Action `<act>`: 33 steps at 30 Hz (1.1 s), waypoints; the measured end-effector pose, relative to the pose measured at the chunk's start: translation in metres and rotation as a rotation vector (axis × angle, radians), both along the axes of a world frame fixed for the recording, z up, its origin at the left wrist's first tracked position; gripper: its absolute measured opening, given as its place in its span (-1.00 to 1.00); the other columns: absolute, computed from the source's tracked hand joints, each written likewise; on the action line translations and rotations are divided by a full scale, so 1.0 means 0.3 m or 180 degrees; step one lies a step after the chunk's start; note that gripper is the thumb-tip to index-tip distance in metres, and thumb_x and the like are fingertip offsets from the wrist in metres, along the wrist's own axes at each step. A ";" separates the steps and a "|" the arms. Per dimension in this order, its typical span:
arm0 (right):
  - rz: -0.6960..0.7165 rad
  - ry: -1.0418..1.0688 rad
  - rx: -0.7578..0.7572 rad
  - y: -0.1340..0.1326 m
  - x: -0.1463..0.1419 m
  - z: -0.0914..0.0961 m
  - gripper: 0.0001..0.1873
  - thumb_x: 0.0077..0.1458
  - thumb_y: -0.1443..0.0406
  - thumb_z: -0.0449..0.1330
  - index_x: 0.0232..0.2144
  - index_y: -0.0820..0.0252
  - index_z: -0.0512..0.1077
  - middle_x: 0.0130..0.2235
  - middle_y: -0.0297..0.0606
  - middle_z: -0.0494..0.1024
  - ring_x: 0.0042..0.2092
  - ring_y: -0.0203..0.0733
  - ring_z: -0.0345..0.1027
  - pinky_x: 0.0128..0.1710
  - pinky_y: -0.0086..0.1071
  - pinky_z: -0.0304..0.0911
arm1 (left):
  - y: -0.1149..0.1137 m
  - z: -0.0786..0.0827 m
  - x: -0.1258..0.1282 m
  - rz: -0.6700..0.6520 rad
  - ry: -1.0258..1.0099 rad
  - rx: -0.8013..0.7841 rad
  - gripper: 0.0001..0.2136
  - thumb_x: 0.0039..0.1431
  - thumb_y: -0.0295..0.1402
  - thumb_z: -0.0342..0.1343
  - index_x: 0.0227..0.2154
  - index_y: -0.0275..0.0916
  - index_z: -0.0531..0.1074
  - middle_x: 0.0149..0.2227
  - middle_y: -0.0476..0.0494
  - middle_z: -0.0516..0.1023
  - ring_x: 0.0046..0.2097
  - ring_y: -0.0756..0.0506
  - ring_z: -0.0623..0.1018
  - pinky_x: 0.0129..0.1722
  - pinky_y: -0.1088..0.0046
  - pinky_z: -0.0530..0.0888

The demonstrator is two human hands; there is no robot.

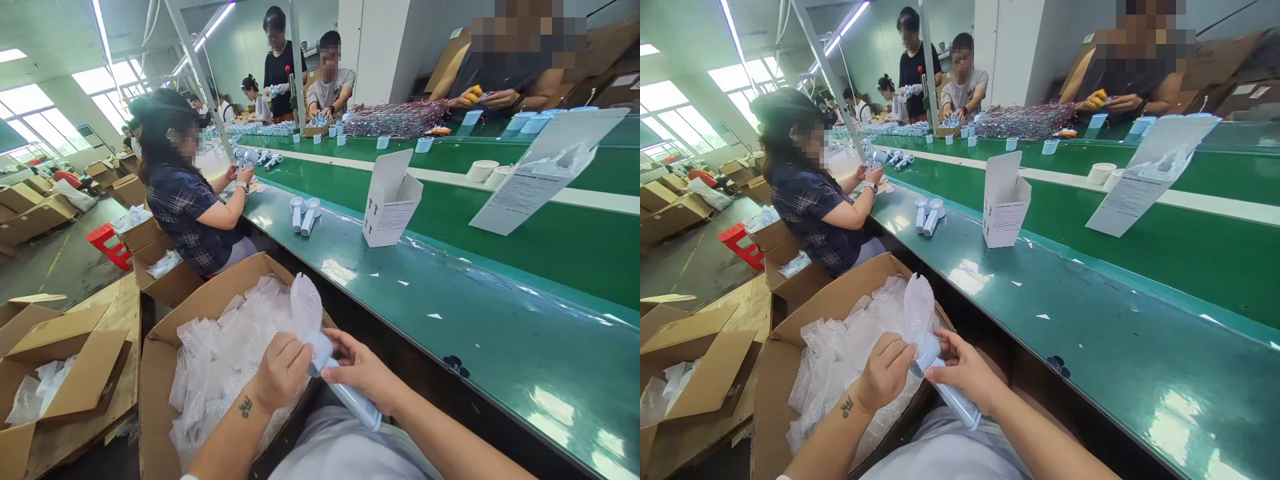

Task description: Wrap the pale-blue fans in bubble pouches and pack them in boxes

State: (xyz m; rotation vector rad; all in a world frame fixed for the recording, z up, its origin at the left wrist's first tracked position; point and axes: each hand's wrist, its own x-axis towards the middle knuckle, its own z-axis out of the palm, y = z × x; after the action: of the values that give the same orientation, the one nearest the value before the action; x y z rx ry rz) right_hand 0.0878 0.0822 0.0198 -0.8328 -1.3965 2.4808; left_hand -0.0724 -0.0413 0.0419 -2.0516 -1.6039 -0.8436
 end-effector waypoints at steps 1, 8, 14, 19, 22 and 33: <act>0.0002 0.0012 0.0015 0.001 0.005 -0.001 -0.25 -0.34 0.26 0.51 -0.03 0.13 0.39 -0.17 -0.29 0.53 -0.25 -0.21 0.39 -0.16 -0.28 0.28 | -0.021 -0.007 0.000 0.0030 0.0168 0.0012 -0.74 0.25 -0.58 -0.07 -0.06 -0.33 0.40 -0.43 -0.16 0.48 -0.33 -0.11 0.46 -0.34 0.34 0.46; 0.0009 -0.0346 -0.0121 -0.034 0.007 -0.045 -0.50 -0.35 0.21 0.50 -0.34 0.13 0.38 -0.40 -0.43 0.49 -0.43 -0.31 0.30 -0.39 -0.40 0.18 | -0.096 -0.079 0.096 0.0365 0.0087 -0.0043 -0.77 0.16 -0.65 0.05 -0.11 -0.45 0.40 -0.45 -0.19 0.46 -0.36 -0.12 0.43 -0.36 0.34 0.48; -0.0227 -0.0381 -0.0979 -0.068 0.002 -0.067 -0.37 -0.37 0.17 0.51 -0.23 0.11 0.32 -0.44 -0.42 0.48 -0.42 -0.28 0.32 -0.40 -0.41 0.20 | -0.080 -0.113 0.081 0.0329 0.0098 -0.0194 -0.82 0.20 -0.64 -0.01 -0.20 -0.34 0.40 -0.46 -0.14 0.44 -0.38 -0.10 0.42 -0.37 0.38 0.46; -0.0489 -0.0560 -0.0947 -0.054 -0.021 -0.081 -0.45 -0.28 0.15 0.48 -0.27 0.13 0.31 -0.52 -0.38 0.46 -0.54 -0.29 0.28 -0.51 -0.40 0.19 | -0.057 -0.187 0.067 0.1238 -0.0329 -0.0224 -0.81 0.19 -0.62 -0.10 -0.40 -0.22 0.31 -0.50 -0.07 0.40 -0.42 -0.08 0.41 -0.44 0.42 0.39; -0.0591 -0.0526 -0.0959 -0.038 -0.034 -0.088 -0.51 -0.18 0.11 0.45 -0.32 0.11 0.28 -0.52 -0.38 0.46 -0.55 -0.27 0.32 -0.53 -0.39 0.23 | -0.034 -0.190 0.126 0.1419 -0.0790 -0.0328 -0.81 0.12 -0.61 -0.10 -0.46 -0.18 0.27 -0.52 -0.05 0.39 -0.44 -0.07 0.41 -0.45 0.43 0.34; -0.0236 -0.0353 -0.1127 -0.066 -0.016 -0.118 -0.51 -0.06 -0.09 0.35 -0.47 0.15 0.30 -0.51 -0.32 0.43 -0.47 -0.25 0.35 -0.44 -0.38 0.28 | -0.002 -0.050 0.145 0.1127 -0.3324 -0.1391 -0.88 0.08 -0.44 0.02 -0.49 -0.24 0.44 -0.59 0.04 0.35 -0.52 0.02 0.31 -0.48 0.50 0.20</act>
State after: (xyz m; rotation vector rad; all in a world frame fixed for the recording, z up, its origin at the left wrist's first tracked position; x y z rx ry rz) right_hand 0.0831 0.0624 -0.0157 -1.0815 -0.9444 2.7000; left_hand -0.0289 -0.0419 0.0269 -1.4879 -2.7839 -1.6862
